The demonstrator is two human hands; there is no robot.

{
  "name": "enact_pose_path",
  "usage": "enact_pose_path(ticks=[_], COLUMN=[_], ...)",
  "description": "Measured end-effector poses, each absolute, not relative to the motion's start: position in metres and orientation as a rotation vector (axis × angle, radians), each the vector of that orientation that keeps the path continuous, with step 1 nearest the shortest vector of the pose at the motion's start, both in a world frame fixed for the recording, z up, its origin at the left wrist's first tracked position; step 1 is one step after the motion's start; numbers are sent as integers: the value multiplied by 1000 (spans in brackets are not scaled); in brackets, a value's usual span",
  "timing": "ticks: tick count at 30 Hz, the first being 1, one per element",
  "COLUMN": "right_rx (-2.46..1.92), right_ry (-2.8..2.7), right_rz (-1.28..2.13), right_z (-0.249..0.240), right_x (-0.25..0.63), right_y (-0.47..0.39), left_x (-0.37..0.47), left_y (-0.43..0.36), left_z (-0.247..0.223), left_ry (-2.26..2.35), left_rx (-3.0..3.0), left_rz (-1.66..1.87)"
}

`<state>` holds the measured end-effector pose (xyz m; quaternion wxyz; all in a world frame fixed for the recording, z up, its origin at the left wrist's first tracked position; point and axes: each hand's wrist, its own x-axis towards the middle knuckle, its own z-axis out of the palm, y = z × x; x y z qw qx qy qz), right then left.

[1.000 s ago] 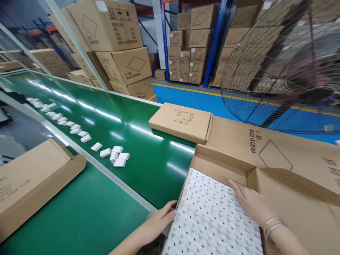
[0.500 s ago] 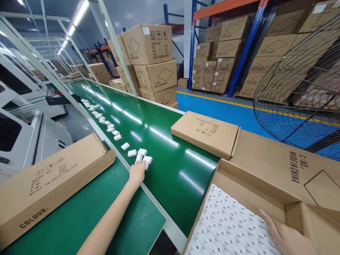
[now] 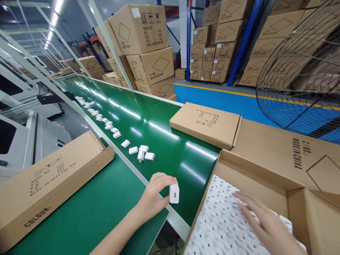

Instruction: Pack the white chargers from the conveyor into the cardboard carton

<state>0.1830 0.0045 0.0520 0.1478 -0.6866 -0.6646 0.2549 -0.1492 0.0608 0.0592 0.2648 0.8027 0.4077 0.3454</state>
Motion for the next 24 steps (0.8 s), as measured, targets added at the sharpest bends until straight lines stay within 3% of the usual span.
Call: enact_pose_path(ticks=[5, 11, 14, 19, 21, 24], right_rx=[-1458, -994, -1430, -2243, -2347, -2383], right_ry=[-1526, -976, -1195, -1646, -1754, -1896], right_rz=[1672, 2097, 1770, 243, 88, 232], right_z=[77, 70, 72, 65, 56, 45], right_x=[99, 75, 110, 221, 252, 266], right_y=[14, 14, 17, 10, 2, -7], left_x=[-118, -92, -96, -105, -106, -106], left_y=[42, 9, 4, 24, 32, 37], left_z=[65, 42, 31, 10, 5, 4], left_ry=[923, 974, 985, 1099, 1164, 1195], left_rx=[2115, 2031, 1978, 1720, 1606, 1477], left_rz=[1072, 1074, 875, 793, 758, 710])
